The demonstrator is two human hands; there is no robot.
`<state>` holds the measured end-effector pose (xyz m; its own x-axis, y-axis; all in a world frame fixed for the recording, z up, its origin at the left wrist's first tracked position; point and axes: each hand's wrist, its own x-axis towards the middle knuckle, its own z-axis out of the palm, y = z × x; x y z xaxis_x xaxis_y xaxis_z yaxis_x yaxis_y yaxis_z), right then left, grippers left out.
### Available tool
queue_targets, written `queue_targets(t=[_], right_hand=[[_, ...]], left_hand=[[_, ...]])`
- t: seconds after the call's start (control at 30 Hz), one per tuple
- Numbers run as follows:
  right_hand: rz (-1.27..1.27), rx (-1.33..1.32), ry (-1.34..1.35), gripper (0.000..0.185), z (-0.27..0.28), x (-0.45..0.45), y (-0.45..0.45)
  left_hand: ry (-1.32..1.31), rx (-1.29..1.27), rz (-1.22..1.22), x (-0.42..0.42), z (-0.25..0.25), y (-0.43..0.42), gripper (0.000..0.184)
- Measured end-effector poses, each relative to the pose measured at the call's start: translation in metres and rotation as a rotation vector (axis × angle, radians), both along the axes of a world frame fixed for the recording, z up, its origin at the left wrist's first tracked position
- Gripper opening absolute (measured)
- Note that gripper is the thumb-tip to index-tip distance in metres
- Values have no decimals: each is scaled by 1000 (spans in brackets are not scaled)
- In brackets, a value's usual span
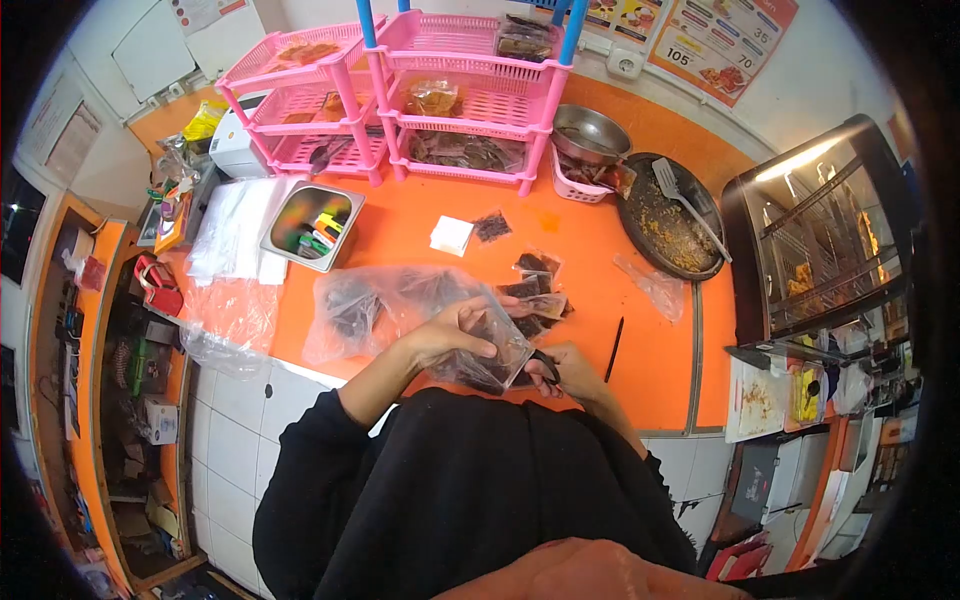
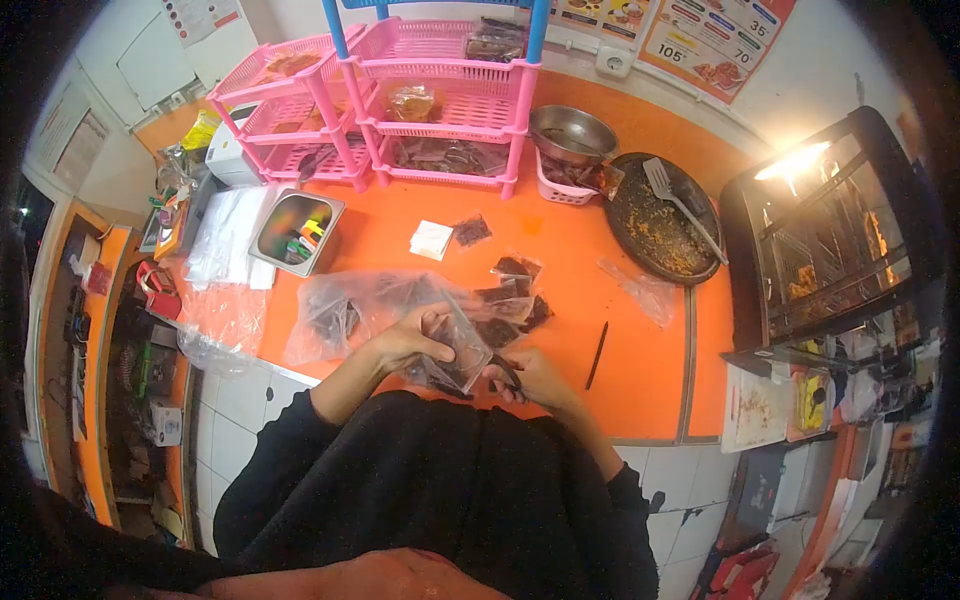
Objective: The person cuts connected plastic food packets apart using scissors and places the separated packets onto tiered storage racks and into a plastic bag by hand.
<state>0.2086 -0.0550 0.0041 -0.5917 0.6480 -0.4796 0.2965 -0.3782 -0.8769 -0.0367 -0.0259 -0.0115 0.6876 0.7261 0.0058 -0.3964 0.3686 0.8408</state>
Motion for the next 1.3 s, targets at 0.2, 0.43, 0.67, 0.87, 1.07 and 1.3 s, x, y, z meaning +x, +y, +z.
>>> queue_targets(t=[0.2,0.43,0.67,0.87,1.07,1.3], right_hand=[[-295,196,305,35,-18,-27,-11],[-759,90,456,27,-12,-33,6],[-157,94,211,26,-3,60,18],[223,132,-15,31,24,54,6],[158,98,-91,32,36,37,5],[155,48,9,33,22,27,0]], left_hand=[[78,57,133,12,-4,3,73],[147,72,227,13,4,-4,71],[270,369,422,-17,29,5,68],[354,424,388,-19,45,7,67],[442,500,335,-10,53,2,71],[308,335,170,-3,45,-2,75]])
